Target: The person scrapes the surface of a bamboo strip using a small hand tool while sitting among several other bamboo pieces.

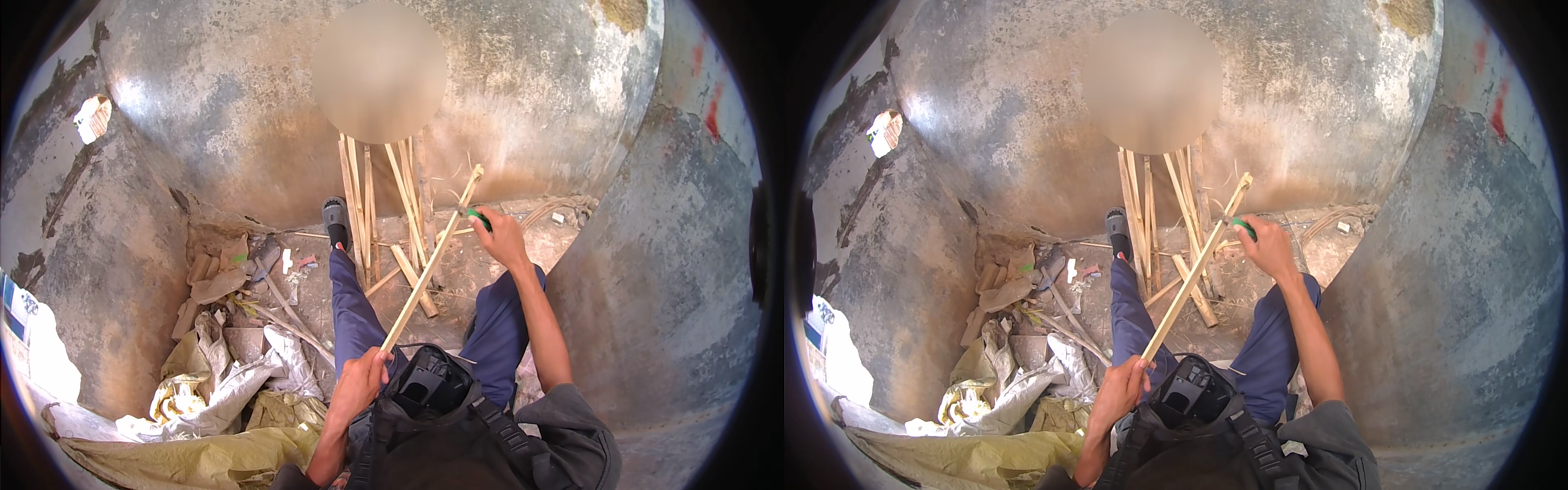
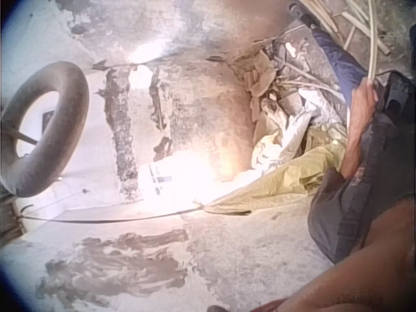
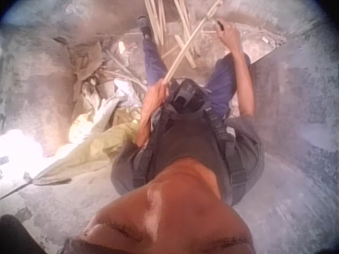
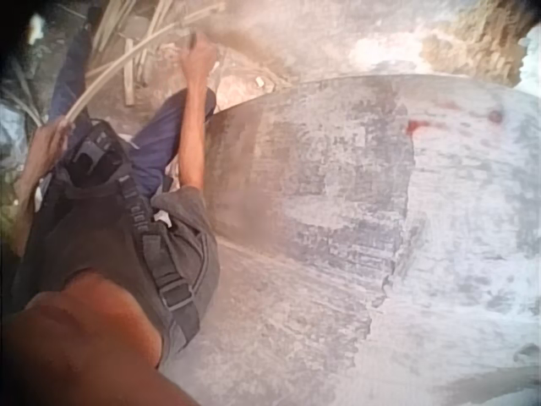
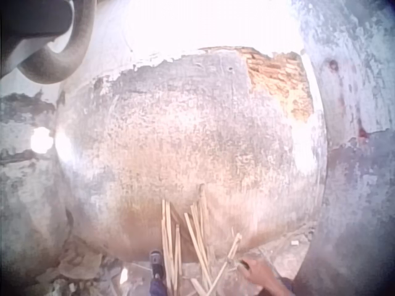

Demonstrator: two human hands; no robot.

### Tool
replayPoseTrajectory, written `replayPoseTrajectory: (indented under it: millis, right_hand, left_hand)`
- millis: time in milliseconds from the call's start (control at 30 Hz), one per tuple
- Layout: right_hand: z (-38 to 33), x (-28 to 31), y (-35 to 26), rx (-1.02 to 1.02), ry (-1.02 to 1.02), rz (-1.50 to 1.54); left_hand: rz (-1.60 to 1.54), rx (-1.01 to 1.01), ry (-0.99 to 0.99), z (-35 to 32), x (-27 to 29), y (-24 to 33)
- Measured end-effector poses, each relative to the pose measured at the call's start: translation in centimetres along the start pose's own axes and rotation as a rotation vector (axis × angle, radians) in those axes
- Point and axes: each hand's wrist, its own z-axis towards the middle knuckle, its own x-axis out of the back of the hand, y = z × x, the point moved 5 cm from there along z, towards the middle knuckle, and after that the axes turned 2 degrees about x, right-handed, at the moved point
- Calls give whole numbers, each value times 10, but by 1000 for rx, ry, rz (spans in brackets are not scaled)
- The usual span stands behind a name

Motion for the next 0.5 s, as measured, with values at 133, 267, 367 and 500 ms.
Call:
replayPoseTrajectory:
  millis: [133,267,367,500]
  right_hand:
    - [14,13,31,-72,26,-48]
    - [19,11,53,-66,16,-107]
    - [20,7,53,-74,56,-73]
    - [21,1,48,-102,71,-19]
  left_hand:
    - [31,0,-23,-5,-3,-6]
    - [63,-48,-3,-5,-7,-9]
    - [57,-73,3,-2,-7,-9]
    - [44,-23,-5,-3,-6,-10]
